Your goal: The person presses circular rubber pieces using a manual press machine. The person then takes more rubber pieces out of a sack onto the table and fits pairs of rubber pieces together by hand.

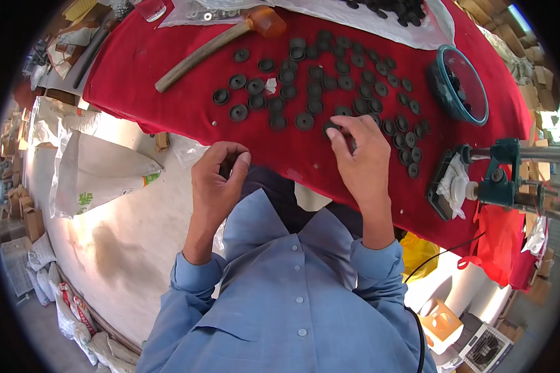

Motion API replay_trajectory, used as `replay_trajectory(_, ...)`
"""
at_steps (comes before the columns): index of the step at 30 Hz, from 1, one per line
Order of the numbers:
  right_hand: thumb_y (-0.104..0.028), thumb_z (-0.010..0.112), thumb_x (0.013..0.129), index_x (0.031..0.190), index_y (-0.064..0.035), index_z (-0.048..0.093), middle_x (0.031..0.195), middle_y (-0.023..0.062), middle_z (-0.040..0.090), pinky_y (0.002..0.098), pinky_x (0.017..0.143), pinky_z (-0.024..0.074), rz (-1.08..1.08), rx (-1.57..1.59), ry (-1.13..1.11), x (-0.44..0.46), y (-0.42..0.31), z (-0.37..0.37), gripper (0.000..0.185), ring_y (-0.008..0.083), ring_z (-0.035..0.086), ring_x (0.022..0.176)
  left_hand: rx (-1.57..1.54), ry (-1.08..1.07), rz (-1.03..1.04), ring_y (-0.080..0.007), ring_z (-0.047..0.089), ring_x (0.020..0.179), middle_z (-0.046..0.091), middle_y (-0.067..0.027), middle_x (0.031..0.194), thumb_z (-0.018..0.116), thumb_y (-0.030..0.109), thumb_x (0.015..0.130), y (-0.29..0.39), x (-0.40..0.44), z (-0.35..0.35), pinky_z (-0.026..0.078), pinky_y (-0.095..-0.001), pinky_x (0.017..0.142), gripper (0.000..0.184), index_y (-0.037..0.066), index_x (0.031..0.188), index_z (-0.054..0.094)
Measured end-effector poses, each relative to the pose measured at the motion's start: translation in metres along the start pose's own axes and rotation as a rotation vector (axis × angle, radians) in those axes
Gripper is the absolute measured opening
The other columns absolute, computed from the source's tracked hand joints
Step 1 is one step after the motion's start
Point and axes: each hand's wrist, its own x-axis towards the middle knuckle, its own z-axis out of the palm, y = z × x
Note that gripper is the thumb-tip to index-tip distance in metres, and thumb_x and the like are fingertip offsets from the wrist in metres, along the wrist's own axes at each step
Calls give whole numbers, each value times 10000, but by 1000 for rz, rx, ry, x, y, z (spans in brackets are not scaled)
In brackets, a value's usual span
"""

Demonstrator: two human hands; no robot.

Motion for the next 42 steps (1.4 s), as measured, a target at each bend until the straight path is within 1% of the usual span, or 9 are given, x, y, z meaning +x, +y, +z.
replay_trajectory(7,-131,767,886,1116,-73,728,991,103,604,423,677,543,-50,-123,-121,22,-8,27,241,306,668,784,104,45,102,-62,563,663,613,-6,803,728,43,922,7,34,12,424,-239,592,108,4,1020,705)
replay_trajectory(10,-125,765,885,1142,-83,731,995,99,600,418,675,543,-84,-175,-173,21,-6,32,263,296,669,799,285,50,220,-228,650,683,627,-90,875,792,76,844,9,43,22,529,-340,614,205,56,1031,709)
replay_trajectory(14,-112,759,888,1170,-90,727,995,98,600,408,665,535,11,-50,-173,22,-7,35,284,285,662,794,374,69,341,-249,646,760,601,-79,910,834,149,794,0,50,41,532,-383,624,321,93,1091,727)
replay_trajectory(18,-106,754,892,1176,-89,724,995,95,601,403,661,532,-23,-34,-150,34,-12,37,286,276,663,793,499,-9,383,-247,629,780,592,-80,942,831,110,781,-4,47,47,523,-373,646,389,125,1162,753)
replay_trajectory(27,-115,752,888,1132,-93,730,993,95,603,407,680,538,-169,-104,-262,54,-25,56,246,275,668,811,354,-41,471,-329,663,863,625,-137,1074,805,45,788,-15,35,41,548,-415,701,342,49,1104,674)
replay_trajectory(33,6,729,858,1065,-63,745,891,103,649,363,668,531,-61,-37,101,38,-12,5,219,264,657,803,251,19,314,-319,659,816,620,-152,1051,761,-39,830,-13,32,38,543,-405,661,314,34,1119,664)
replay_trajectory(37,-33,776,843,1096,-57,733,955,94,632,361,661,539,-84,-99,-67,-8,-11,-11,258,261,656,805,192,-81,344,-223,645,797,620,-112,1010,703,-60,886,-17,35,30,521,-326,669,301,22,1170,642)
replay_trajectory(39,-64,800,835,1118,-55,721,997,93,621,362,665,545,-1,-128,-236,-30,-19,-2,295,265,659,812,-13,-48,194,-158,620,800,615,-66,985,632,-75,923,-15,39,24,494,-283,693,275,15,1183,639)
replay_trajectory(42,-107,830,816,1135,-56,700,1054,101,599,376,673,551,72,-96,-251,-47,-12,9,348,269,664,814,-162,17,70,-79,561,798,605,-18,952,533,-70,963,-4,56,15,449,-235,715,268,6,1199,636)
